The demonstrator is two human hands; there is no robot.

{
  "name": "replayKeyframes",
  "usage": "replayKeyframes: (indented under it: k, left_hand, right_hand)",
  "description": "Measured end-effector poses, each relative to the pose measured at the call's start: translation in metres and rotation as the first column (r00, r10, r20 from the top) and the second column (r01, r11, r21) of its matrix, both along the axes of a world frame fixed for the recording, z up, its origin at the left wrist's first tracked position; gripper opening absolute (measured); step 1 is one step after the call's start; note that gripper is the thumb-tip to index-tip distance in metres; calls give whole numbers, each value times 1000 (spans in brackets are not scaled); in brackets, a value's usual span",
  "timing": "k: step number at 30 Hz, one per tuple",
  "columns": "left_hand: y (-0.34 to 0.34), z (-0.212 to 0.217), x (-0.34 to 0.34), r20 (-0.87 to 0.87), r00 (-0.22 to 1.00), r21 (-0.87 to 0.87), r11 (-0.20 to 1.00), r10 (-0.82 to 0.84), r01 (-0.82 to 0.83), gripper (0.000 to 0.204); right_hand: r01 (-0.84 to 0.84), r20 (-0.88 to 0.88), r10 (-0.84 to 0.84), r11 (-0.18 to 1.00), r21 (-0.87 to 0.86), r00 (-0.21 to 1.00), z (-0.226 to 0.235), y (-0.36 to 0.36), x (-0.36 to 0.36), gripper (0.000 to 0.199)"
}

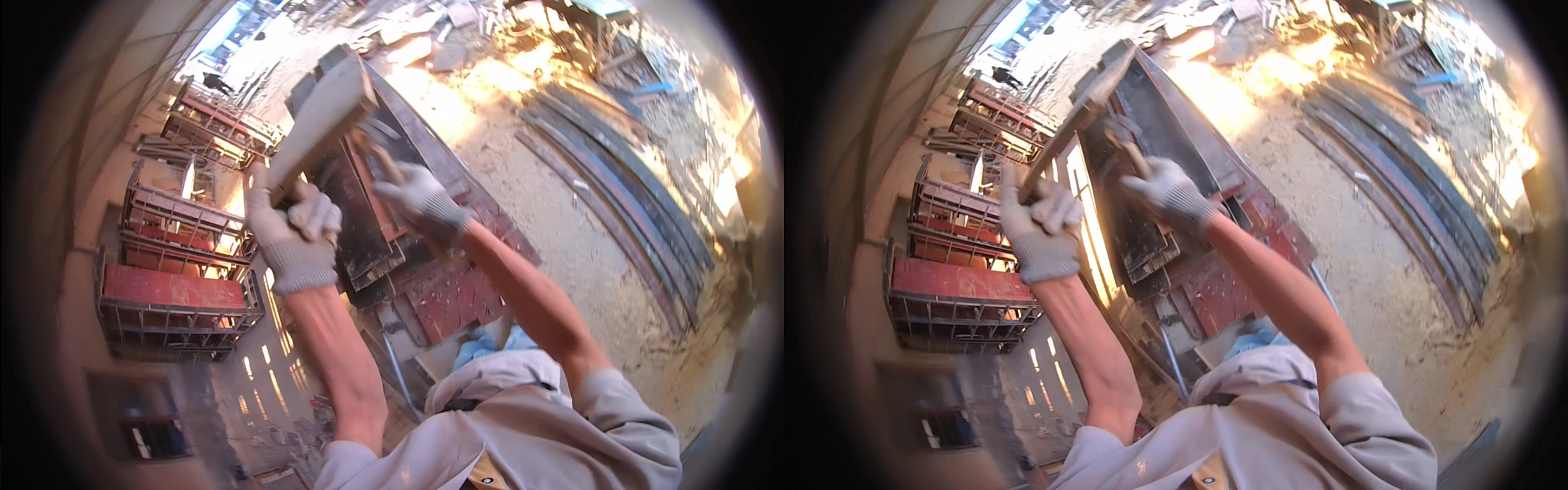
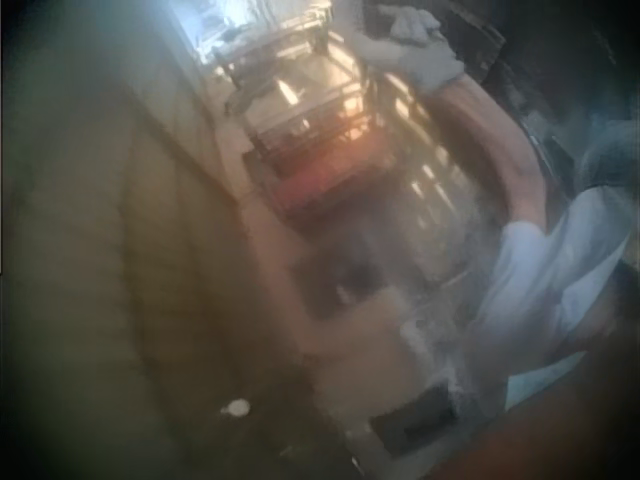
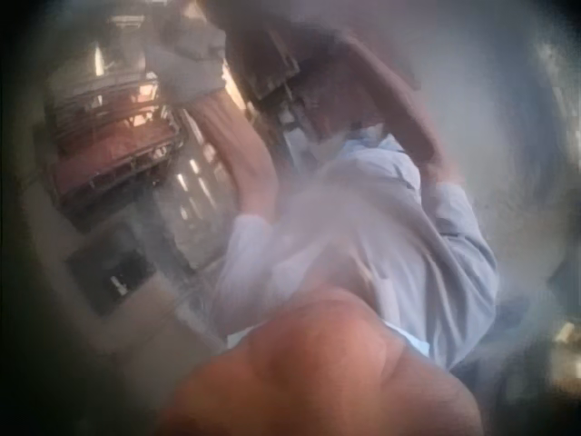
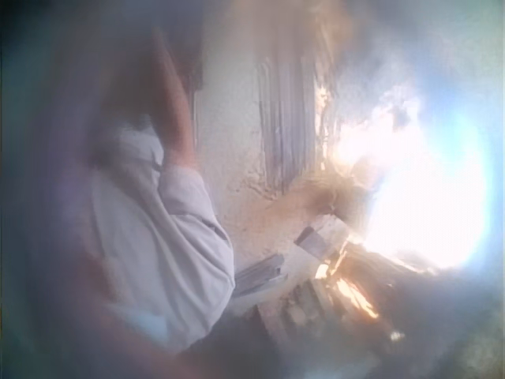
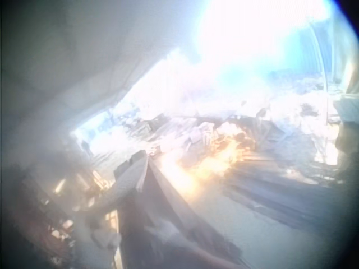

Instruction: The person uses a hammer to repeatedly strike a large wooden board, breaking it into smaller pieces. The person lifts and repositions the board several times to access different areas for demolition.

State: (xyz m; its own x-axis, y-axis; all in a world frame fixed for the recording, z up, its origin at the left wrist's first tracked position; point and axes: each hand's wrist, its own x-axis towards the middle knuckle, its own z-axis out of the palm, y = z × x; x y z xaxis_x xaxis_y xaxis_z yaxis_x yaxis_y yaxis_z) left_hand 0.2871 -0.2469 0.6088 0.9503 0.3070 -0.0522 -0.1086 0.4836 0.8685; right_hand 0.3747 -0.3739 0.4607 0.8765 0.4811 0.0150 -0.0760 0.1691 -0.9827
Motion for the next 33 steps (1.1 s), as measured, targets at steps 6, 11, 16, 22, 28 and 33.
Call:
replayKeyframes:
  k: [6, 11, 16, 22, 28, 33]
  left_hand:
    - [6, -130, -90, -270, 921, 102, 959, 282, -264, 56]
    - [41, -289, -240, -375, 840, -155, 867, 392, -474, 38]
    - [46, -370, -395, -518, 656, -184, 678, 549, -712, 49]
    - [23, -399, -509, -381, 649, -177, 637, 658, -750, 64]
    - [33, -403, -641, -670, 304, -24, 389, 677, -921, 74]
    - [32, -413, -753, -765, -93, 312, 241, 637, -919, 84]
  right_hand:
    - [54, -346, -80, 995, -84, 935, -114, -69, -39, 35]
    - [-12, -526, -206, 924, -382, 825, -191, -111, -82, 35]
    - [-74, -507, -183, 893, -445, 842, -233, -105, -130, 39]
    - [63, -127, -196, 745, -664, 972, -226, -47, -176, 41]
    - [-42, -375, -59, 966, -256, 925, -209, -4, -191, 34]
    - [-12, -143, -56, 897, -441, 988, -231, 19, -176, 27]
